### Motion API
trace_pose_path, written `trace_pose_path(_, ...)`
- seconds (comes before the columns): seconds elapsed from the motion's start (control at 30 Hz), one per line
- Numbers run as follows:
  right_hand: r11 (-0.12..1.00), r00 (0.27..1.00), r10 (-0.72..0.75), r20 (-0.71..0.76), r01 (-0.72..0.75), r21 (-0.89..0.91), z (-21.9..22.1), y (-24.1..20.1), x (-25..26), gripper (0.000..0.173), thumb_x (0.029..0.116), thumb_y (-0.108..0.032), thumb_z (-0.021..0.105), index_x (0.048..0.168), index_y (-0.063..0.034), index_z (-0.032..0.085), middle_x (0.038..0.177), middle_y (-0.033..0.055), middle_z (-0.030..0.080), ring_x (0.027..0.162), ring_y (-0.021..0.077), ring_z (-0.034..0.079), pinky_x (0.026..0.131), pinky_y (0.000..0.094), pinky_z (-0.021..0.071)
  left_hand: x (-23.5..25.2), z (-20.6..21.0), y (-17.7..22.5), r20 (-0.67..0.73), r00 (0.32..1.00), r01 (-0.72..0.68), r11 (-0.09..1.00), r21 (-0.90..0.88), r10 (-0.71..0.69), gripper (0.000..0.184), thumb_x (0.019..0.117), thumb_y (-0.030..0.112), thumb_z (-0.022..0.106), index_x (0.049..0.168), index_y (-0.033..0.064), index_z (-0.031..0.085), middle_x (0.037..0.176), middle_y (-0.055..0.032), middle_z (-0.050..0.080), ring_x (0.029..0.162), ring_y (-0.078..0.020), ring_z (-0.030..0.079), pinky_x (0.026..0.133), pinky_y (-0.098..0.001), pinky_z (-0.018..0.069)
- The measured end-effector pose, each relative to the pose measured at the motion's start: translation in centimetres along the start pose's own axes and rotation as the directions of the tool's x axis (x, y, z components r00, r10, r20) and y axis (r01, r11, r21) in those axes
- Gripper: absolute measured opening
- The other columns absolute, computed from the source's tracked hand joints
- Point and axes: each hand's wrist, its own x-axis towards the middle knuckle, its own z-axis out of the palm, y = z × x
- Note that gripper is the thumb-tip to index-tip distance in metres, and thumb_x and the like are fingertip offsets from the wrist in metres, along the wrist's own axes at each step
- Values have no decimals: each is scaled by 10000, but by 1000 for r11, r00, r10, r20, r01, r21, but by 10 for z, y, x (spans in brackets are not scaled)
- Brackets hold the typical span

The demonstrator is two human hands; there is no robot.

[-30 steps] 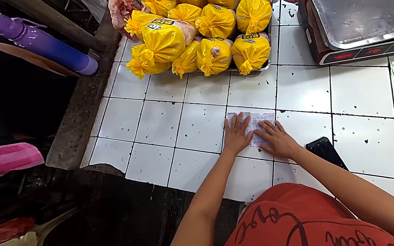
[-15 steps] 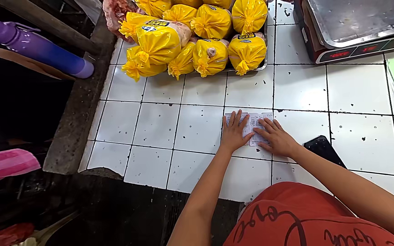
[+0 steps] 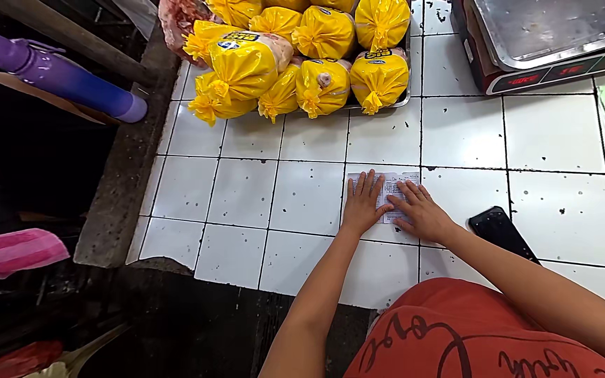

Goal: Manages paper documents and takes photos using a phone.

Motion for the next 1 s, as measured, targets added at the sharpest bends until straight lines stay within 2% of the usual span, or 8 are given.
trace_pose_path(0.07,1000,999,2,-42,-2,2,2,-3,1,611,1029,-477,506,1557,-173,464,1640,259,303,1530,472,236,1223,638,165,-1,1,-1,-48,999,-28,1000,-13,27,834,1003,672,362,1595,85,355,1668,-177,288,1557,-387,222,1214,-680,117)
trace_pose_path(0.17,999,999,38,-23,-39,-29,-1,-9,2,610,1030,-490,501,1567,-204,450,1646,247,297,1531,465,241,1202,667,177,-1,0,0,-46,998,-37,999,2,37,783,1014,640,383,1584,101,388,1667,-163,298,1555,-391,227,1211,-684,118)
trace_pose_path(0.27,993,991,117,70,-114,-40,-13,-17,3,609,1036,-493,504,1589,-257,407,1676,208,251,1556,437,180,1155,766,96,0,-4,2,16,1000,-10,1000,0,10,820,986,681,406,1599,138,365,1683,-146,263,1570,-374,181,1219,-674,81)
trace_pose_path(0.33,989,984,149,102,-145,-43,-19,-19,4,616,1035,-508,507,1593,-271,396,1681,196,245,1562,435,160,1132,800,59,2,-16,2,147,989,26,998,-52,-18,914,924,720,512,1629,182,291,1713,-128,167,1592,-344,72,1227,-658,-1)
trace_pose_path(0.43,987,977,155,144,-148,-54,-24,-19,5,625,1035,-515,513,1597,-272,388,1683,199,235,1562,437,152,1141,785,83,7,-31,-2,269,963,42,988,-146,-1,1028,826,627,742,1638,216,264,1727,-120,93,1596,-326,-8,1224,-647,-41)
trace_pose_path(0.5,991,980,132,151,-126,-47,-25,-17,7,611,1035,-471,540,1588,-248,406,1677,216,239,1555,447,168,1164,737,134,9,-37,-4,322,947,44,987,-157,9,1052,806,558,799,1641,225,253,1731,-111,66,1596,-319,-22,1228,-637,-29)
trace_pose_path(0.67,996,987,84,139,-79,-46,-23,-15,9,601,1035,-439,549,1581,-222,420,1666,231,259,1539,467,201,1201,650,186,11,-39,-6,348,938,44,988,-149,10,1069,799,547,811,1644,230,238,1733,-102,54,1598,-302,-27,1228,-633,-34)
trace_pose_path(1.0,998,989,48,138,-43,-40,-21,-16,7,590,1038,-414,548,1595,-303,388,1660,254,252,1531,494,197,1170,709,181,11,-40,-5,390,921,53,991,-127,1,1165,756,565,839,1656,240,174,1735,-93,-21,1594,-294,-87,1224,-629,-70)
